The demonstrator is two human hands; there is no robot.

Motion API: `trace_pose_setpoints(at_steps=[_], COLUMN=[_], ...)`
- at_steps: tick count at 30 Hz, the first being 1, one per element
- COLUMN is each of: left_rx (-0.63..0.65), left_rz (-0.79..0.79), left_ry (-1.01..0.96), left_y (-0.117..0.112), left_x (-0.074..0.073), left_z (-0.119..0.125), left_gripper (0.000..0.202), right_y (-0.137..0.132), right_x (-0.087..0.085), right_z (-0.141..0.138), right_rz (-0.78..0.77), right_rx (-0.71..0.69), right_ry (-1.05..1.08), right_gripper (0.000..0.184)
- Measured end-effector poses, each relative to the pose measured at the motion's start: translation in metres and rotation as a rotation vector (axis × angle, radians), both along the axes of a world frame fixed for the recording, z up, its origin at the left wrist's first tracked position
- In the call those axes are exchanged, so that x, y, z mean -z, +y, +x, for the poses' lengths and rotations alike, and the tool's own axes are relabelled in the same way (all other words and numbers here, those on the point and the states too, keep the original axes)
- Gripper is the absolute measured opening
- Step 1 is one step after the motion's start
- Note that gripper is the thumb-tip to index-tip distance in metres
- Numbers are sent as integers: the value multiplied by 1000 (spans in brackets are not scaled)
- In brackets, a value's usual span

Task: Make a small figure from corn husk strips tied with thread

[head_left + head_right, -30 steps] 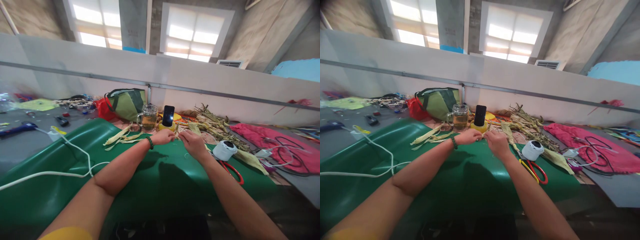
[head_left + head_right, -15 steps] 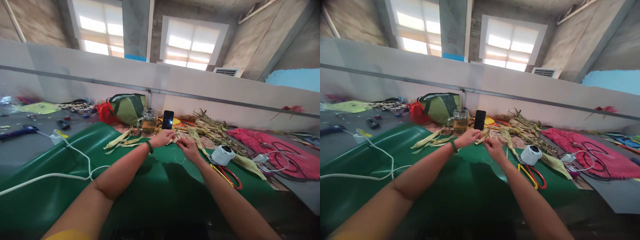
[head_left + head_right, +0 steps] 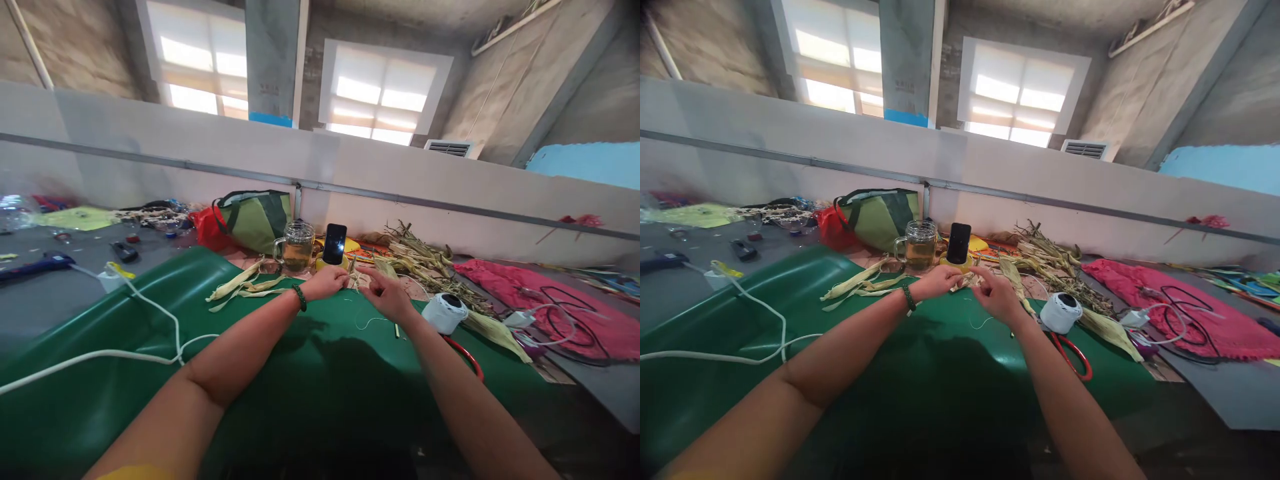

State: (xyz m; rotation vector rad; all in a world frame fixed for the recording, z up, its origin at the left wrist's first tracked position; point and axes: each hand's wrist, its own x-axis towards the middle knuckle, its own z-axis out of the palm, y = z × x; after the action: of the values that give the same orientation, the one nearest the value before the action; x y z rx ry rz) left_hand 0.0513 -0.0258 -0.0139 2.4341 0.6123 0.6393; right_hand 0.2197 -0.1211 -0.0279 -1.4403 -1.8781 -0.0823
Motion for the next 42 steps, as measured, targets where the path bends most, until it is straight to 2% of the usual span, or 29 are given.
trace_pose_setpoints(at_steps=[3,6,12,15,17,20,21,23,26,30,32,34,37,39,40,42], left_rx=[-3,-2,11,14,-2,-31,-36,-46,-75,-99,-103,-29,310,461,457,366], left_rz=[-35,-58,-72,-76,-79,-72,-68,-68,-87,-46,-7,-14,-193,-401,-501,-653], left_ry=[-41,-34,-45,-42,-36,-24,-25,-38,-67,-57,-25,31,97,-9,-112,-307], left_y=[0,0,1,1,0,0,0,1,5,7,4,-1,-7,-7,-6,-3], left_x=[1,1,1,1,0,-1,-1,-2,0,6,8,7,1,-3,-4,-5], left_z=[1,1,1,1,1,1,1,0,1,4,5,4,-3,-9,-10,-11], left_gripper=[23,23,23,23,23,23,23,24,25,25,24,23,17,25,31,37], right_y=[2,9,10,10,12,15,15,15,10,-3,-6,-4,10,19,22,24], right_x=[6,7,8,10,10,7,6,4,7,15,13,5,-5,-4,0,11], right_z=[-5,-5,-3,-6,-8,-6,-4,1,3,-13,-21,-23,-11,-1,2,2], right_rz=[118,198,164,122,52,-46,-62,-72,-57,8,36,51,25,9,8,33], right_rx=[125,243,231,221,117,-36,-42,2,73,121,137,134,82,61,54,44], right_ry=[-287,-411,-518,-298,-15,465,568,613,391,-6,-204,-301,-162,8,78,176], right_gripper=[31,30,28,26,25,36,39,45,36,26,24,24,24,28,31,35])
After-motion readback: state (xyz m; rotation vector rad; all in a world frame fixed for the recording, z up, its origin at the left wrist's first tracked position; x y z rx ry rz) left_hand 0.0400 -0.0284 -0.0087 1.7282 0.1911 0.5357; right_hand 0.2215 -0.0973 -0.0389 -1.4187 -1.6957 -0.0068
